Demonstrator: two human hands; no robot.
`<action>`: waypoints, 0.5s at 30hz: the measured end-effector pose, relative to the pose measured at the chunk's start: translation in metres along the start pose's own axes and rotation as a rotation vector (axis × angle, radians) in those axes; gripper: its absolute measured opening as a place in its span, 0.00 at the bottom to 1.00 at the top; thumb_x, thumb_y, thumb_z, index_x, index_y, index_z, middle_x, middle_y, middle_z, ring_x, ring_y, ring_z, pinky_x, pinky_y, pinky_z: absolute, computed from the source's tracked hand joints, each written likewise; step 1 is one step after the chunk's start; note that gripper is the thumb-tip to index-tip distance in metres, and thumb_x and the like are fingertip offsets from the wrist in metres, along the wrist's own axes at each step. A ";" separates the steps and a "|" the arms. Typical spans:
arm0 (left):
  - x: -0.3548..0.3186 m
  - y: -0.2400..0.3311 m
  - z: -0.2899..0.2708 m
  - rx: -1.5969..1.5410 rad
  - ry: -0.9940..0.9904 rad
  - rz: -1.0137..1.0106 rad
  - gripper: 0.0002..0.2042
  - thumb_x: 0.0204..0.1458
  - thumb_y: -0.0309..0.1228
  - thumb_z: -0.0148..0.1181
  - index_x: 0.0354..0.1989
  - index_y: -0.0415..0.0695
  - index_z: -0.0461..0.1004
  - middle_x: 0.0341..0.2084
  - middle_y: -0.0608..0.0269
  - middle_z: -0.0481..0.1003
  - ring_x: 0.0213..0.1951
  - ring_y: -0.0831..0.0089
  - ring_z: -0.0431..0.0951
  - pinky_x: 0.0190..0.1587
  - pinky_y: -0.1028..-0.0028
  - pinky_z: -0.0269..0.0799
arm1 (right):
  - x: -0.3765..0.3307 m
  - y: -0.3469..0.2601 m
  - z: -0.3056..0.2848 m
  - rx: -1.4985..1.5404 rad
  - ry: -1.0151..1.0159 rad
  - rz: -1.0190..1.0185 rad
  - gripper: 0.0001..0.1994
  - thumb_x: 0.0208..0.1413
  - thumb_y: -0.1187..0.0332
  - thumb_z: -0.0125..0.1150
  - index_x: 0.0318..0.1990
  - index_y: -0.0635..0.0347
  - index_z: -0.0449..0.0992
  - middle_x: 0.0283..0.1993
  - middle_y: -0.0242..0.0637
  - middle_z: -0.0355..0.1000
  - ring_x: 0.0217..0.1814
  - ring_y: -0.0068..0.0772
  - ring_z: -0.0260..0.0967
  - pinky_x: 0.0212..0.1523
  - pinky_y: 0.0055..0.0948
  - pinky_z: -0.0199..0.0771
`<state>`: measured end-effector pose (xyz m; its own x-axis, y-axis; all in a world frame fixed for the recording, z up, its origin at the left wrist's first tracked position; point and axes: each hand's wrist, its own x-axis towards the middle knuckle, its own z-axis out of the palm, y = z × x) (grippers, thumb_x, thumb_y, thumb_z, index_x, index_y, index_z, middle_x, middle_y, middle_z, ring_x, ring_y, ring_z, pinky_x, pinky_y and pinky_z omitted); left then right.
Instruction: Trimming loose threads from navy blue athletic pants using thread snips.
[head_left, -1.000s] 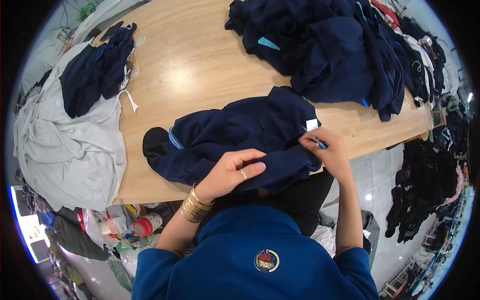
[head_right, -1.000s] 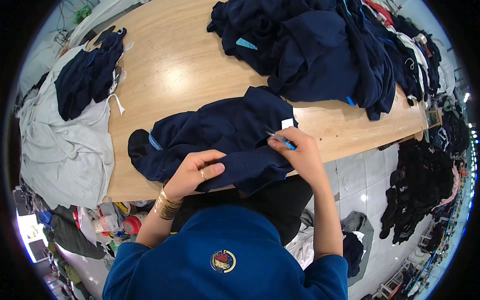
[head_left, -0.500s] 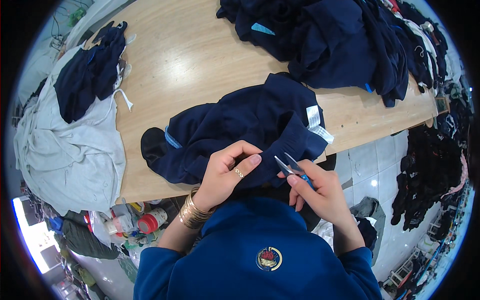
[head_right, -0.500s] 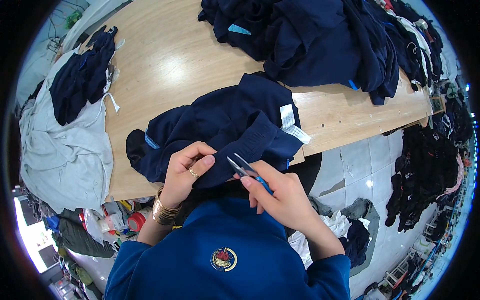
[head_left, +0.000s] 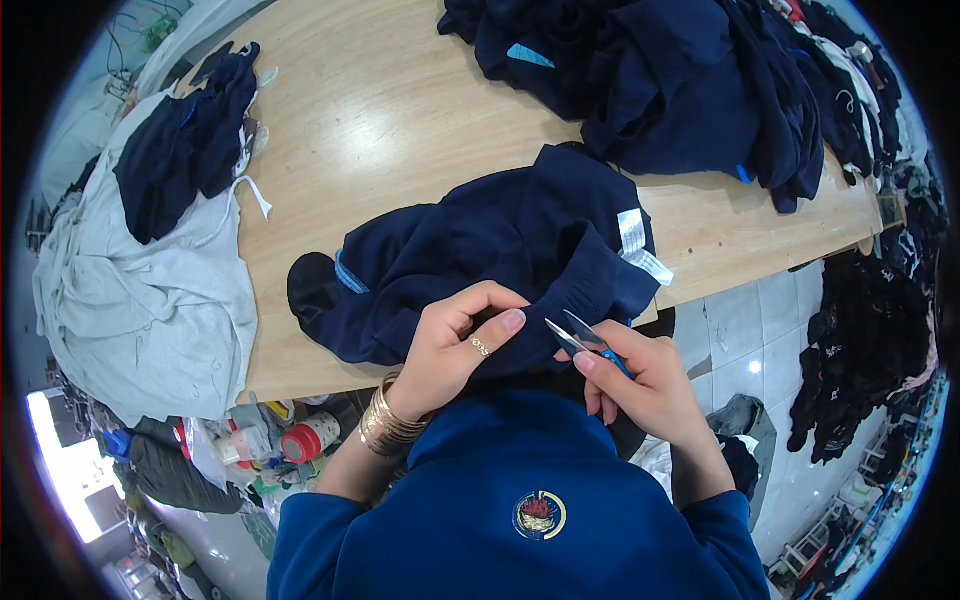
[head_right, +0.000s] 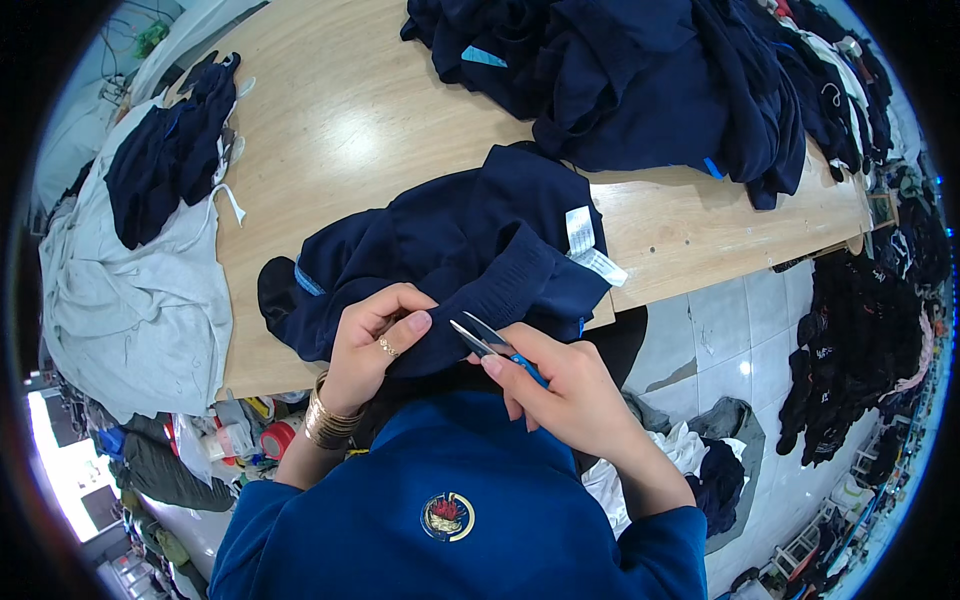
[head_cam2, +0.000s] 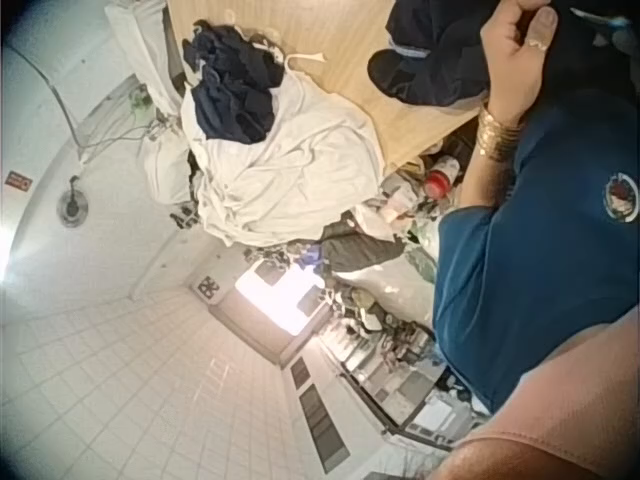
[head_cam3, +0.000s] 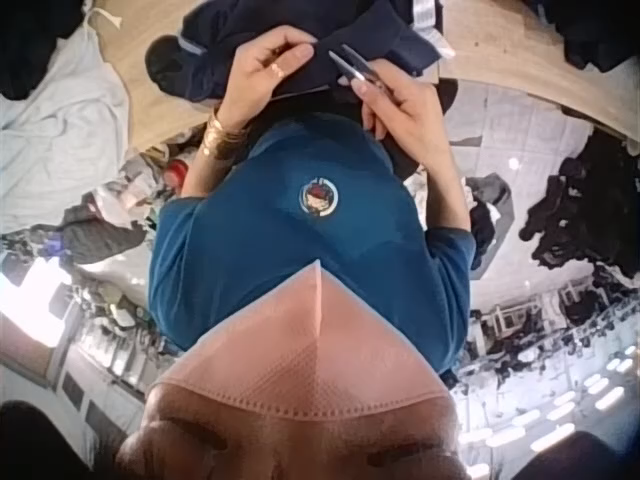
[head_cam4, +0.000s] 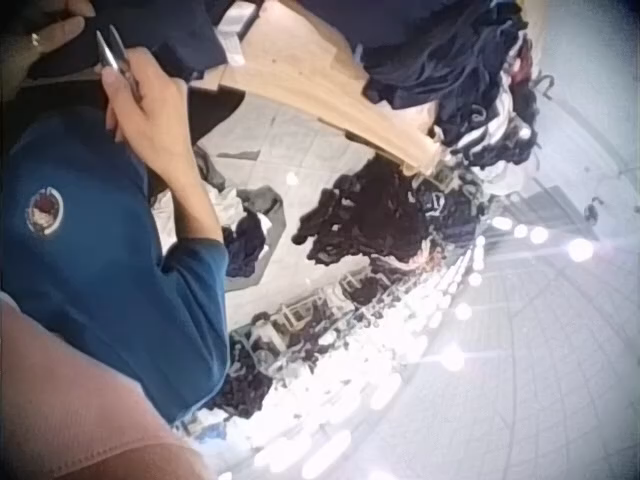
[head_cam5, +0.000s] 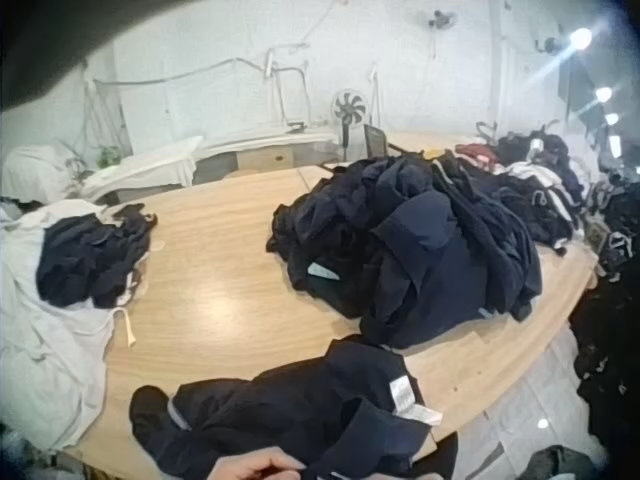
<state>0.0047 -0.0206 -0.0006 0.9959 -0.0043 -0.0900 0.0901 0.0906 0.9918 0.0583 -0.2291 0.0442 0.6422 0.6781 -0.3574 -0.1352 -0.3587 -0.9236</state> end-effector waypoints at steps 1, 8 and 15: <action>0.000 0.000 0.000 0.002 0.001 -0.001 0.06 0.54 0.27 0.55 0.36 0.39 0.74 0.26 0.70 0.72 0.27 0.86 0.65 0.30 0.85 0.59 | 0.000 0.000 0.000 0.001 -0.001 -0.001 0.10 0.60 0.65 0.49 0.40 0.61 0.73 0.16 0.29 0.68 0.15 0.16 0.67 0.18 0.14 0.65; 0.000 0.001 0.001 0.019 -0.026 -0.014 0.06 0.54 0.26 0.54 0.36 0.39 0.74 0.27 0.70 0.73 0.29 0.85 0.67 0.32 0.84 0.61 | 0.001 0.003 -0.001 0.018 0.002 -0.003 0.10 0.60 0.65 0.49 0.39 0.61 0.74 0.16 0.29 0.68 0.15 0.15 0.66 0.17 0.13 0.64; 0.001 0.004 0.003 -0.035 -0.022 -0.071 0.06 0.55 0.27 0.54 0.37 0.38 0.74 0.28 0.70 0.73 0.30 0.85 0.67 0.35 0.85 0.62 | 0.006 0.017 0.011 0.356 0.157 -0.073 0.11 0.62 0.67 0.45 0.40 0.66 0.71 0.16 0.36 0.68 0.12 0.18 0.62 0.16 0.14 0.60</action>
<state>0.0056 -0.0229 0.0031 0.9870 -0.0341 -0.1572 0.1603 0.1241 0.9792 0.0515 -0.2244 0.0254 0.7636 0.5775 -0.2887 -0.3200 -0.0498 -0.9461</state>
